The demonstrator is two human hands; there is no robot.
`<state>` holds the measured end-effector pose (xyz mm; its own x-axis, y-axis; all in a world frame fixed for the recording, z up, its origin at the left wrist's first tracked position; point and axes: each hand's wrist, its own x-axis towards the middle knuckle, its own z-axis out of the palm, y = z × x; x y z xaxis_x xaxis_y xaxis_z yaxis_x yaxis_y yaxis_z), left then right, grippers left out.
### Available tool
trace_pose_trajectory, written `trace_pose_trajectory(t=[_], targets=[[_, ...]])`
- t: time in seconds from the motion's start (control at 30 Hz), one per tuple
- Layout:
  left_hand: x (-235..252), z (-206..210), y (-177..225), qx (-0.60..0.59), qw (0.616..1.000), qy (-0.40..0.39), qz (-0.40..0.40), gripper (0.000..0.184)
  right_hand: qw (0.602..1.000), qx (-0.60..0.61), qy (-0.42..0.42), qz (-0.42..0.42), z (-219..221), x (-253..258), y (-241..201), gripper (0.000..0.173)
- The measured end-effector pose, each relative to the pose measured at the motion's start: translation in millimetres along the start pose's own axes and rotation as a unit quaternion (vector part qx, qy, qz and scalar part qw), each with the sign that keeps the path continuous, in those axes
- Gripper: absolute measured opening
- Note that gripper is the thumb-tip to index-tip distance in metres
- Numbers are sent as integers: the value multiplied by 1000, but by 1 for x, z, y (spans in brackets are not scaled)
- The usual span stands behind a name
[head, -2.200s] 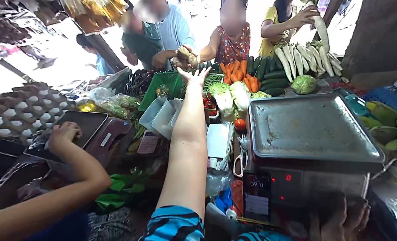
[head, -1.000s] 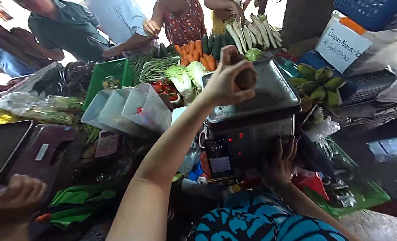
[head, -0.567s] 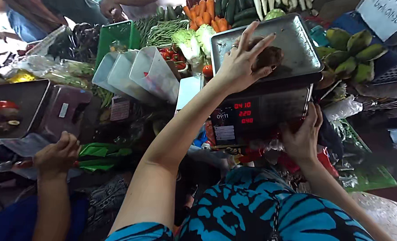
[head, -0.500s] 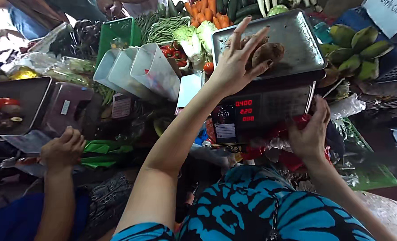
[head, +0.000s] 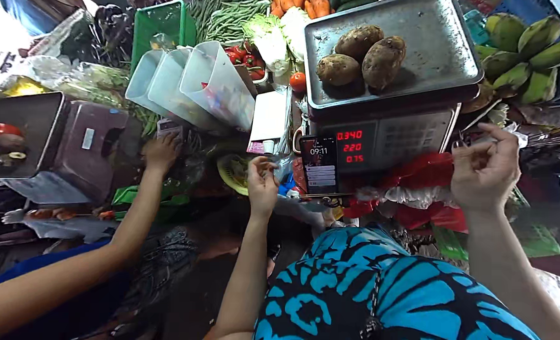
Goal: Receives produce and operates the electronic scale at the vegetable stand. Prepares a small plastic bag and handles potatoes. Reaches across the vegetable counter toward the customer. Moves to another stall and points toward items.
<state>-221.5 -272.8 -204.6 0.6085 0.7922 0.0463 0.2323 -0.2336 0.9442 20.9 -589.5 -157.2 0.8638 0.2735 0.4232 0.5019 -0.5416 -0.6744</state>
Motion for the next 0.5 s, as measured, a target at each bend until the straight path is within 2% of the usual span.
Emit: trace_pose_trajectory(t=[0.03, 0.13, 0.2, 0.37, 0.5], targets=[[-4, 7, -7, -10, 1000, 1, -5, 34, 1000, 4, -22, 5, 1, 4, 3, 64], [-10, 30, -12, -72, 996, 41, -30, 22, 993, 67, -91, 21, 9, 17, 4, 100], [-11, 47, -9, -106, 991, 77, -35, 28, 988, 104, -107, 33, 19, 22, 1, 115], [-15, 68, -18, -160, 982, 92, 37, 27, 988, 111, -100, 36, 41, 22, 5, 134], [-20, 70, -35, -134, 978, 76, 141, 22, 993, 96, -69, 27, 53, 19, 15, 138]])
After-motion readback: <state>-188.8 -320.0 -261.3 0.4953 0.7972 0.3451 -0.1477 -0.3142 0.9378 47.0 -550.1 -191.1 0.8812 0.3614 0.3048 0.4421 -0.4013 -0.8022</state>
